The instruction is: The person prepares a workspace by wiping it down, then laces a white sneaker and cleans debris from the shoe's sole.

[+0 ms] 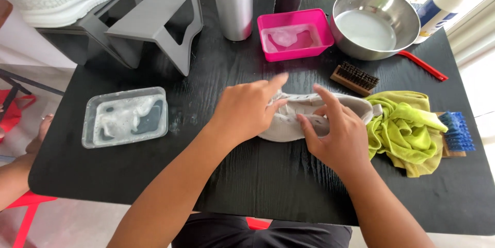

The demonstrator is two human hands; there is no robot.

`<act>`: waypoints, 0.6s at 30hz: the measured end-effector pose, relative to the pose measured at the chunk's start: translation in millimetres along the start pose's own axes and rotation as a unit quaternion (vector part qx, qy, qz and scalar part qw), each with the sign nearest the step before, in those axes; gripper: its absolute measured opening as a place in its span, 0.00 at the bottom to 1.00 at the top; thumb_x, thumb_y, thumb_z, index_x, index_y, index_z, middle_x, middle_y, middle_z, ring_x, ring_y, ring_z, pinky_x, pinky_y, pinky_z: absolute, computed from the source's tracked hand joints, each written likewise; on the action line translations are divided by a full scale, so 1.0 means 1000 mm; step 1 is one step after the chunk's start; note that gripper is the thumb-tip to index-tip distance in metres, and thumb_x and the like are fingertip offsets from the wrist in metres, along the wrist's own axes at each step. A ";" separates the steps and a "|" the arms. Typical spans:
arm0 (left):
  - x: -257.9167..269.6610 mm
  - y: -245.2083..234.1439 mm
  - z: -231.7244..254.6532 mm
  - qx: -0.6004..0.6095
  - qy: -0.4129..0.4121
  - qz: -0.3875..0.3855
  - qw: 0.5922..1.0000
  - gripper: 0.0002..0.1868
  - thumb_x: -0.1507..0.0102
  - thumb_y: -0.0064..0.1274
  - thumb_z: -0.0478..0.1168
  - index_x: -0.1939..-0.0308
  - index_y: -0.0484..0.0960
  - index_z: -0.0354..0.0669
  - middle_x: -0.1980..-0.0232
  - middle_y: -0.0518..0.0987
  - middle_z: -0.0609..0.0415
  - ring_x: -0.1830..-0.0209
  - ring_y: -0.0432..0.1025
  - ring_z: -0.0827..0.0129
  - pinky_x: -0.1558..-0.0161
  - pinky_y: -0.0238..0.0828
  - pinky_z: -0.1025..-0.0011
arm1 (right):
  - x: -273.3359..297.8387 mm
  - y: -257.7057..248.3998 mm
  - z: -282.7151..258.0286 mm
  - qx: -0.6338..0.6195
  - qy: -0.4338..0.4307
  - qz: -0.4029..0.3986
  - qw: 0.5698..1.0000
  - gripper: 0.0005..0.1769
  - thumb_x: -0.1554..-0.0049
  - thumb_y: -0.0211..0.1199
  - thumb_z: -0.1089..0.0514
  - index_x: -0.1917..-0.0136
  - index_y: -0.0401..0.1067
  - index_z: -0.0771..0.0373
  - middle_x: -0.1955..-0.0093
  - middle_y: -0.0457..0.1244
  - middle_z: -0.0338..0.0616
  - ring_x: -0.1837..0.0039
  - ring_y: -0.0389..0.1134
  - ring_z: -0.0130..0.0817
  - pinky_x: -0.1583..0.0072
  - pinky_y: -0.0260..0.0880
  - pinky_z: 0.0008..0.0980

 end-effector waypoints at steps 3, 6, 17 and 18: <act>-0.006 0.025 -0.018 0.013 0.000 -0.011 1.000 0.10 0.33 0.49 0.47 0.58 0.81 0.47 0.71 0.78 0.56 0.70 0.78 0.54 0.63 0.77 0.56 | -0.012 -0.002 -0.010 -0.008 0.025 -0.057 0.998 0.34 0.40 0.61 0.59 0.23 0.60 0.72 0.66 0.70 0.51 0.60 0.73 0.54 0.52 0.74 0.49; -0.008 0.024 -0.025 0.057 -0.016 0.017 0.998 0.08 0.33 0.50 0.47 0.62 0.79 0.52 0.71 0.75 0.57 0.68 0.76 0.54 0.63 0.76 0.55 | -0.005 0.014 -0.004 0.117 -0.008 -0.052 0.992 0.18 0.42 0.62 0.52 0.40 0.78 0.57 0.64 0.70 0.42 0.58 0.73 0.44 0.54 0.73 0.40; 0.002 0.023 0.000 0.057 0.141 0.201 0.968 0.08 0.34 0.48 0.32 0.62 0.80 0.50 0.56 0.73 0.63 0.57 0.72 0.66 0.56 0.74 0.66 | -0.002 0.009 -0.002 0.085 0.014 -0.026 0.996 0.09 0.42 0.69 0.52 0.49 0.82 0.56 0.68 0.68 0.39 0.61 0.69 0.37 0.57 0.71 0.36; 0.005 0.020 0.005 0.051 0.160 0.211 0.963 0.10 0.34 0.46 0.30 0.62 0.81 0.49 0.55 0.74 0.64 0.57 0.72 0.67 0.56 0.74 0.68 | -0.003 0.007 -0.008 0.084 -0.010 -0.015 0.996 0.08 0.42 0.69 0.56 0.51 0.82 0.58 0.69 0.67 0.41 0.62 0.68 0.39 0.58 0.71 0.37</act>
Point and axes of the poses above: each hand's wrist, its own x-axis away from the middle knuckle, its own y-axis out of the palm, z = x × y, the point moved 10 cm from there along -x, towards the middle knuckle
